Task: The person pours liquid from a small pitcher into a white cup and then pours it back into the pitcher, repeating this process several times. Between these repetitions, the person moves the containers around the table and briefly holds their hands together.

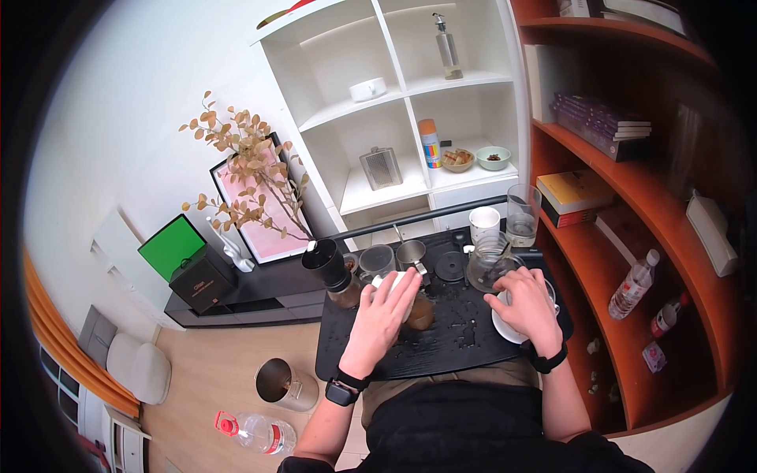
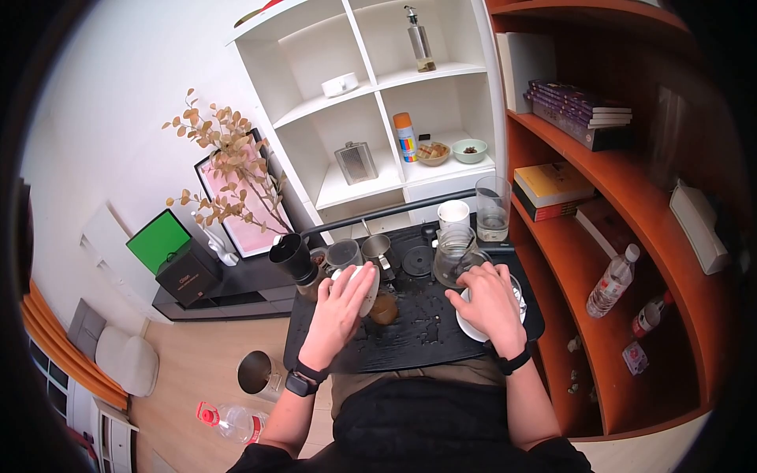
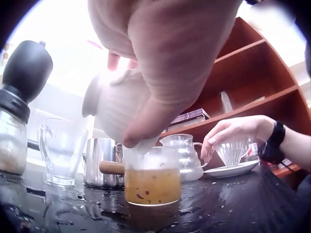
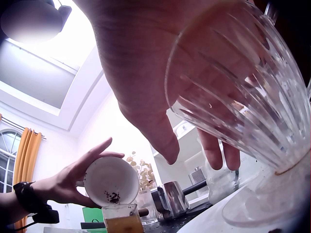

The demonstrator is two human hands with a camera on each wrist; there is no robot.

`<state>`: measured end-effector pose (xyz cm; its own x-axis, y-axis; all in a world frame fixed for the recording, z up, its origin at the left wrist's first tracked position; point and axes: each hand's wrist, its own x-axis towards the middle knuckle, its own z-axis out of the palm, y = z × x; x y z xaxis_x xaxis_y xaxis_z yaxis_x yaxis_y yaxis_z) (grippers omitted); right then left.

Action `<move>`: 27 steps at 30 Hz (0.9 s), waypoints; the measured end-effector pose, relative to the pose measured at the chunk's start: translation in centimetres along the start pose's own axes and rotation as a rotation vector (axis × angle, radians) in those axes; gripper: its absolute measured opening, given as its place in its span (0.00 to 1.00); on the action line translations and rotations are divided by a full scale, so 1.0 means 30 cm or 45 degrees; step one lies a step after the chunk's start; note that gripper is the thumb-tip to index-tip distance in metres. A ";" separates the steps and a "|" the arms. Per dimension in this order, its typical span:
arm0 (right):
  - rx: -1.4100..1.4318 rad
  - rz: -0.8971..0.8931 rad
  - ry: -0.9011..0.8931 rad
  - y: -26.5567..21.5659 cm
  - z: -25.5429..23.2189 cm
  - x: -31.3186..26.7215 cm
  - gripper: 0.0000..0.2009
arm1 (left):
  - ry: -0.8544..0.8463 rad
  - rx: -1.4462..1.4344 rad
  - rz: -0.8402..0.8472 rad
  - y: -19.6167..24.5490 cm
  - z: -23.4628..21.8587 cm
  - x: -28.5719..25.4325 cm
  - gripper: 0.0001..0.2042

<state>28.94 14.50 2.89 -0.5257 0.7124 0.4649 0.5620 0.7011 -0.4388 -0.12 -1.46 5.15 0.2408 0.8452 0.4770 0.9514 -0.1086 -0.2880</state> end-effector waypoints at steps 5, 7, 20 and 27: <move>0.001 -0.001 0.006 -0.001 0.000 0.000 0.17 | 0.204 -0.446 -0.157 -0.040 0.045 -0.030 0.61; -0.014 -0.008 0.013 0.001 0.004 0.000 0.15 | 0.337 -0.635 -0.328 -0.042 0.065 -0.045 0.61; -0.015 -0.007 -0.001 -0.004 0.006 0.001 0.17 | 0.425 -0.989 -0.962 -0.056 0.160 -0.173 0.62; -0.017 -0.004 0.001 -0.002 0.005 0.001 0.16 | 0.371 -0.989 -0.981 -0.055 0.241 -0.196 0.64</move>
<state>28.80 14.49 2.81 -0.5269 0.7101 0.4670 0.5690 0.7029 -0.4268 -4.48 -2.48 -3.19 -0.5222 0.6845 0.5087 0.7025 0.0071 0.7116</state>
